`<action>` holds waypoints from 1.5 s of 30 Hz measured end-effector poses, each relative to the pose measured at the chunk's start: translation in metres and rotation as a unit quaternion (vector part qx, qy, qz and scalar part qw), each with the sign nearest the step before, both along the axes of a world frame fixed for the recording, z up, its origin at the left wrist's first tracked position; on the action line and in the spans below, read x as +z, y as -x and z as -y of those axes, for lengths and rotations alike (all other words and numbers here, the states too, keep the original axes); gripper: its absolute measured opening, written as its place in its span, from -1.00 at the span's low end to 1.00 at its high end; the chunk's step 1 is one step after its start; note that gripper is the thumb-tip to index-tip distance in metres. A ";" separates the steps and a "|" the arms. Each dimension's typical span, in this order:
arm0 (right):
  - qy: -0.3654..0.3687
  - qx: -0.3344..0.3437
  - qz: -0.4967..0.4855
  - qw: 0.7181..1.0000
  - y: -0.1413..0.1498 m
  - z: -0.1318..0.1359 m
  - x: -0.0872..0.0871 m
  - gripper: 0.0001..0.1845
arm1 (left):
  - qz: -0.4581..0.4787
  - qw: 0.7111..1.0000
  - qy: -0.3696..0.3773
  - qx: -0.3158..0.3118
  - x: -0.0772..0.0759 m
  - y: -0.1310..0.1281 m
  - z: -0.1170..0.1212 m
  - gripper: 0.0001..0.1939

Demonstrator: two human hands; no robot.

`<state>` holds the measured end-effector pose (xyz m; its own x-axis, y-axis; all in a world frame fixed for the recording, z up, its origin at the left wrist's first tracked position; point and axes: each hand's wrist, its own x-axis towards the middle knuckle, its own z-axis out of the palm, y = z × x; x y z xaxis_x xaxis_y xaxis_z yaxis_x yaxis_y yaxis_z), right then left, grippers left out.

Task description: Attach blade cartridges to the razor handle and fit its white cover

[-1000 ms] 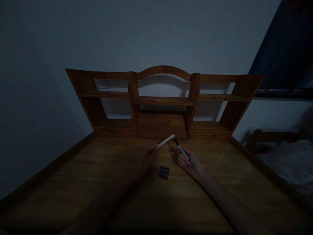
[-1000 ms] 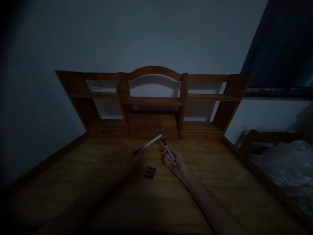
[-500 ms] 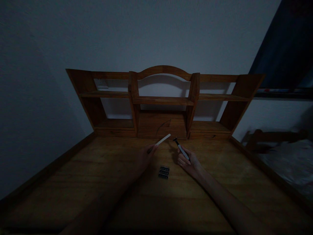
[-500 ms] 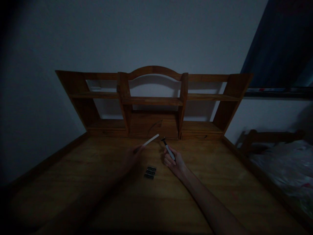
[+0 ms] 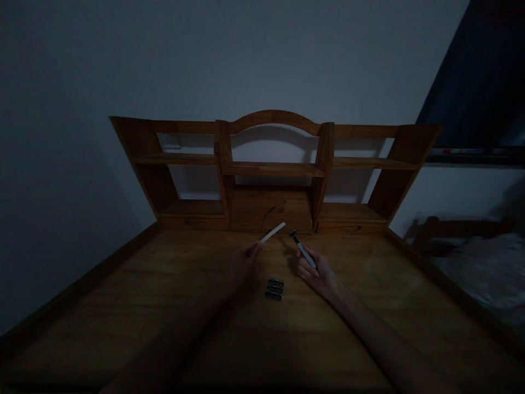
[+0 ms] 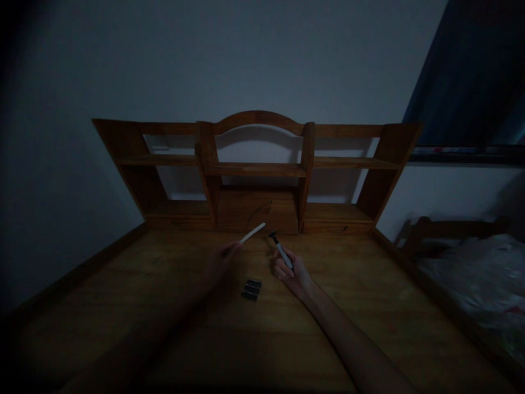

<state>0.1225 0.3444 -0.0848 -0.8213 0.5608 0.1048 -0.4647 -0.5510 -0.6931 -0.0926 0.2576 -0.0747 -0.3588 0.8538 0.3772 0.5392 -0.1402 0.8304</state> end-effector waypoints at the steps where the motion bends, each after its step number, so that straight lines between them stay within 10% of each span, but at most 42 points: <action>1: -0.001 -0.001 0.001 1.000 0.000 0.000 0.001 -0.62 | 0.003 1.000 -0.003 -0.004 0.000 -0.001 0.000 -0.57; 45: -0.001 -0.009 0.015 1.000 0.001 0.005 0.005 -0.58 | -0.039 0.998 0.052 0.021 0.003 -0.003 0.002 -0.54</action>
